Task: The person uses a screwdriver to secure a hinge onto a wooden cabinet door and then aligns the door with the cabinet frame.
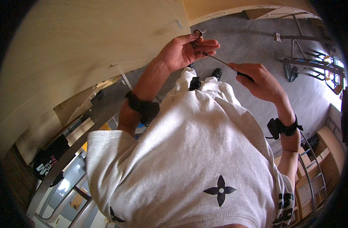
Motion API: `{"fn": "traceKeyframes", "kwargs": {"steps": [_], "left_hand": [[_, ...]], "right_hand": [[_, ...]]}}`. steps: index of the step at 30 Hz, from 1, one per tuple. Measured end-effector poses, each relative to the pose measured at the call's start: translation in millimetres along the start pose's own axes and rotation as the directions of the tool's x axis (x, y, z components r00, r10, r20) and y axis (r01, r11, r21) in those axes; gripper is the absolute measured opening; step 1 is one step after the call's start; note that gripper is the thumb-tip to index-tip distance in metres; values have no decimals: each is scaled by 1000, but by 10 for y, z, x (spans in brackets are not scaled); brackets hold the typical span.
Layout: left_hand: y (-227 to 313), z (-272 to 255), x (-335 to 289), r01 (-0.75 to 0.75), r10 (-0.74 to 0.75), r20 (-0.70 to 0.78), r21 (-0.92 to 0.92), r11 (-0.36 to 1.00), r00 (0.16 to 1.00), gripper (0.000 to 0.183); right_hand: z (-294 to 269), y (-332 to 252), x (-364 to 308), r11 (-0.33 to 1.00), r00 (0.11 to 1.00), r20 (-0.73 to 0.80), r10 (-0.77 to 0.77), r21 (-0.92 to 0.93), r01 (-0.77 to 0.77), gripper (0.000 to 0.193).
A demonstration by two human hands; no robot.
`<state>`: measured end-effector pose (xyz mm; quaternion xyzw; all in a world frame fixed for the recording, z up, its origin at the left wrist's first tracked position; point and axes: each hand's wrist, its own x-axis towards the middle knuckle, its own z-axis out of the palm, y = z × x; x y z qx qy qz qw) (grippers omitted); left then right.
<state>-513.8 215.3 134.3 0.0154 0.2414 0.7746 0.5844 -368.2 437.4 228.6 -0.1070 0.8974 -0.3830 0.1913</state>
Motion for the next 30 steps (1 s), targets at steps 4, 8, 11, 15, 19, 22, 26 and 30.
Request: {"fn": "traceKeyframes", "kwargs": {"steps": [4, 8, 11, 15, 19, 22, 26, 30], "left_hand": [[64, 0, -25, 14, -14, 2, 38, 999, 1000, 31], [82, 31, -46, 49, -47, -48, 37, 998, 998, 31], [80, 59, -61, 63, -60, -69, 29, 998, 996, 26], [58, 69, -56, 64, -62, -58, 36, 997, 996, 21], [27, 59, -45, 87, -77, -121, 85, 993, 990, 19], [-12, 75, -44, 51, -32, -145, 131, 990, 989, 19], [-55, 114, -39, 28, 3, -164, 181, 983, 986, 20], [-80, 122, -50, 19, 23, -189, 219, 976, 982, 22]], "right_hand": [[16, -32, 55, 998, 1000, -1, 29, 51, -29, 34], [12, -45, 87, 1000, 1000, 5, 8, 20, -8, 33], [8, -53, 91, 999, 999, 24, 24, 30, -25, 33], [15, -70, 92, 1000, 1000, 8, 4, -2, -4, 34], [31, -86, 94, 999, 1000, 17, 9, -35, -8, 33], [42, -89, 89, 999, 1000, 11, 21, -35, -20, 33], [77, -72, 82, 1000, 1000, -7, 10, -27, -10, 33], [126, -54, 71, 998, 1000, -6, -24, -64, 23, 34]]}}
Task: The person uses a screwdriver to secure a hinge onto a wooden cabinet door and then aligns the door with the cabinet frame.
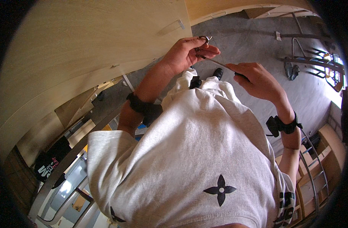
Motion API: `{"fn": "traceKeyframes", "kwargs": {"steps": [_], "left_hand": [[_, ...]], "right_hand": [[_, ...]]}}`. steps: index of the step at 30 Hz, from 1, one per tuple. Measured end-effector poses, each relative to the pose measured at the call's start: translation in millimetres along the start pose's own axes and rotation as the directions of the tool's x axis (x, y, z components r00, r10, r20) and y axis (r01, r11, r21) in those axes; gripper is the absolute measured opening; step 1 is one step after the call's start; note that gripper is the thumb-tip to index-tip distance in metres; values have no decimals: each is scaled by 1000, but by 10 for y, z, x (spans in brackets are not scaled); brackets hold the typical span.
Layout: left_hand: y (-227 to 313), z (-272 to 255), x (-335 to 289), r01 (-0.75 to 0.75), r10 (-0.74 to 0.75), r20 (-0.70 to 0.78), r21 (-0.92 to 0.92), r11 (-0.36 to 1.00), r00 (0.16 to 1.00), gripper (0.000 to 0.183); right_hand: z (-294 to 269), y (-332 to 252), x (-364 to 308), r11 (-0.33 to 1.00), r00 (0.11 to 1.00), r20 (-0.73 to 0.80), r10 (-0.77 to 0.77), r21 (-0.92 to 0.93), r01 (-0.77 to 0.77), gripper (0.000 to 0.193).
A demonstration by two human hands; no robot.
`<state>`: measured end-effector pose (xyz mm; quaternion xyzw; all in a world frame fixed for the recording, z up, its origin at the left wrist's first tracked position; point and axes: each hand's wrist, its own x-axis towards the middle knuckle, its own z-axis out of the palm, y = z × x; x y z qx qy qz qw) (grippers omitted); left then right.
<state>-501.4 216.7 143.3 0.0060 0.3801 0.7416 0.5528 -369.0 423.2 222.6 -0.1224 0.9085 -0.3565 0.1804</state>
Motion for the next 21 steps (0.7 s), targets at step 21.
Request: {"fn": "traceKeyframes", "kwargs": {"steps": [21], "left_hand": [[-163, -19, 38, -87, 49, -145, -269, 959, 988, 16]], "right_hand": [[163, 38, -45, 978, 995, -103, 17, -205, -38, 33]]}}
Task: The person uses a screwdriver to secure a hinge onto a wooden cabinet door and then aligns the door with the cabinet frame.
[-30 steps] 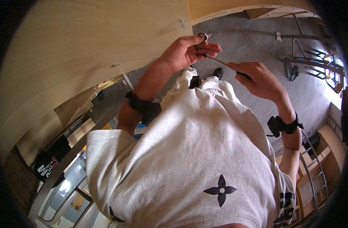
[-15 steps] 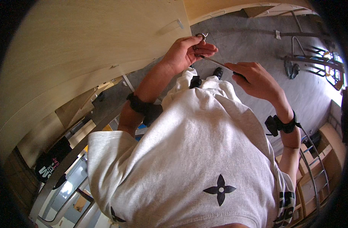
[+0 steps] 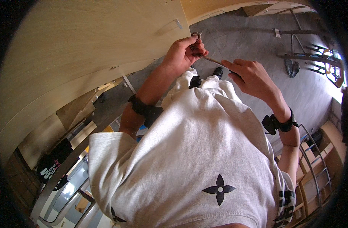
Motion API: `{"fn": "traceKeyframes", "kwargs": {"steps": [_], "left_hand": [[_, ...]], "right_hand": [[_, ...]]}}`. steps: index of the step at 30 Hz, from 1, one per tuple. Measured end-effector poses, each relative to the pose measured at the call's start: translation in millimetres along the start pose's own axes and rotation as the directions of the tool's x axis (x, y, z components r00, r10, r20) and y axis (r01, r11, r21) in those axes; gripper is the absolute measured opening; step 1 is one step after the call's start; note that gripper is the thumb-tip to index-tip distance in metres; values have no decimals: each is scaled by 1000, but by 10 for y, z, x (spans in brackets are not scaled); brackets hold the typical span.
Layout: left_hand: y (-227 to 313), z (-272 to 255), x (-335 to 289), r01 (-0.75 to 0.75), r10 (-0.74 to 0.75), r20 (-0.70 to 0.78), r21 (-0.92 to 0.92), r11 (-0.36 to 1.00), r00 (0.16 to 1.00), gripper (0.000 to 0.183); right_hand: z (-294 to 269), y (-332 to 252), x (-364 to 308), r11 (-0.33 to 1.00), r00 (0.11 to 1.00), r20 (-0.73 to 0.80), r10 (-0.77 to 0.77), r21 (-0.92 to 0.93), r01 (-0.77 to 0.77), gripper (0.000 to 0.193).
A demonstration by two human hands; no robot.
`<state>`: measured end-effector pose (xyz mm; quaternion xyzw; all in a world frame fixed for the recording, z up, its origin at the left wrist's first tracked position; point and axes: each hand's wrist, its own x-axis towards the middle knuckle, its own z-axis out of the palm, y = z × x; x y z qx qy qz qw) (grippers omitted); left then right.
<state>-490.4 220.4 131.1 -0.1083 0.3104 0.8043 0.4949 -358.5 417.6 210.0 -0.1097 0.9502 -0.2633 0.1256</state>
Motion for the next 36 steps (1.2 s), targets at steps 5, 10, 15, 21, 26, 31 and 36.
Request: {"fn": "traceKeyframes", "kwargs": {"steps": [5, 10, 15, 21, 26, 31, 36], "left_hand": [[13, 16, -19, -2, 3, -27, 63, 998, 1000, 16], [39, 2, -21, 14, -13, -6, 127, 992, 1000, 14], [39, 13, -13, 4, 0, -31, 153, 988, 1000, 15], [34, 10, -5, -43, 45, -9, 165, 985, 999, 16], [54, 3, 39, -72, 67, 58, 82, 994, 996, 19], [63, 9, 76, -156, 149, 80, 93, 983, 986, 19], [116, -61, 122, -372, 426, -47, 408, 834, 903, 14]], "right_hand": [[12, -4, -19, 998, 999, -36, -29, -51, 27, 34], [35, 13, -32, 987, 995, -74, -64, -149, 52, 33], [68, 32, -43, 982, 993, -107, -41, -187, 21, 33], [109, 70, -62, 994, 994, -109, -7, -107, -5, 35], [167, 147, -80, 1000, 991, -130, 9, -23, -13, 37], [213, 220, -122, 991, 982, -183, 41, 133, -16, 38], [187, 261, -172, 957, 976, -208, 60, 289, 3, 39]]}}
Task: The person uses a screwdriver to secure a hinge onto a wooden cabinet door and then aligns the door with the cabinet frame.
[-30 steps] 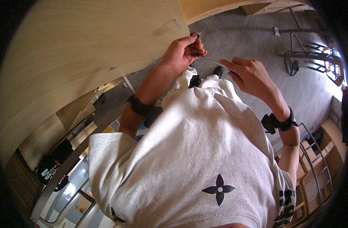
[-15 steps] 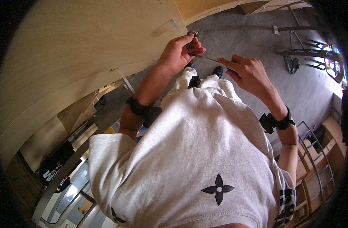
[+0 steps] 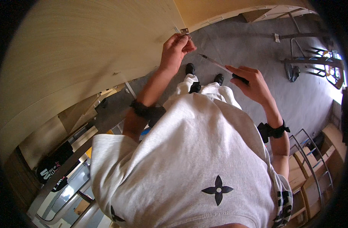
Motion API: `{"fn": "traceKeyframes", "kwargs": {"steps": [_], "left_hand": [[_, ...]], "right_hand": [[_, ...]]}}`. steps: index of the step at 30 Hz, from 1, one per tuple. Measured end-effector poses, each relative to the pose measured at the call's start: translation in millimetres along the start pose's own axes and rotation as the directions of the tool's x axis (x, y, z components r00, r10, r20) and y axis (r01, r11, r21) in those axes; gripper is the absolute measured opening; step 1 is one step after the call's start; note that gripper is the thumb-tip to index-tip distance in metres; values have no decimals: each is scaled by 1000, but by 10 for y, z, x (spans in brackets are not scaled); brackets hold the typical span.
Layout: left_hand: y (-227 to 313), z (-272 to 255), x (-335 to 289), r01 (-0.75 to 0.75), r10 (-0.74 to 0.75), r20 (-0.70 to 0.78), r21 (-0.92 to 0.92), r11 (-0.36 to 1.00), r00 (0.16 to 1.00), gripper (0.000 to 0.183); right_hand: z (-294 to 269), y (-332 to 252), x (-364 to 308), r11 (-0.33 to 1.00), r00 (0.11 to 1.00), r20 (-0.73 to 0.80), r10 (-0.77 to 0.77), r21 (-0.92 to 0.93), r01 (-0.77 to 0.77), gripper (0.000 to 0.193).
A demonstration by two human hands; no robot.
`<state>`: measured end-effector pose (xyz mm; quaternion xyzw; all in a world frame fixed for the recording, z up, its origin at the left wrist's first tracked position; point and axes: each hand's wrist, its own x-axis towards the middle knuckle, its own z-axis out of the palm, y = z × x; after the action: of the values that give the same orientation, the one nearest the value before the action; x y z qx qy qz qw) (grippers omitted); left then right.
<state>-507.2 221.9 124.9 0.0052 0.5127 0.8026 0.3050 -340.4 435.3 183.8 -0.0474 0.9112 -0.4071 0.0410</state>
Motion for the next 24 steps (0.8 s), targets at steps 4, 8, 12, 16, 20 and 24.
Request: {"fn": "traceKeyframes", "kwargs": {"steps": [4, 8, 12, 16, 20, 24], "left_hand": [[71, -66, 163, -151, 175, -61, 285, 946, 983, 15], [174, -67, 286, -334, 470, -84, 595, 731, 879, 17], [301, -56, 385, -410, 654, -83, 718, 562, 752, 19], [333, -15, 492, -481, 740, -80, 713, 511, 668, 23], [311, -34, 524, -473, 739, -80, 722, 506, 669, 25], [281, -54, 540, -501, 791, -40, 754, 425, 610, 22]], "right_hand": [[-18, 17, 57, 995, 998, -67, -17, 94, 23, 38], [13, 35, 181, 984, 993, -120, 20, 177, 2, 38], [57, 19, 308, 971, 983, -180, 26, 240, 19, 39], [61, -45, 421, 943, 985, -160, 58, 332, -1, 39], [48, -170, 579, 847, 975, -71, 208, 511, -144, 39], [15, -330, 737, 730, 975, -27, 222, 667, -148, 39]]}}
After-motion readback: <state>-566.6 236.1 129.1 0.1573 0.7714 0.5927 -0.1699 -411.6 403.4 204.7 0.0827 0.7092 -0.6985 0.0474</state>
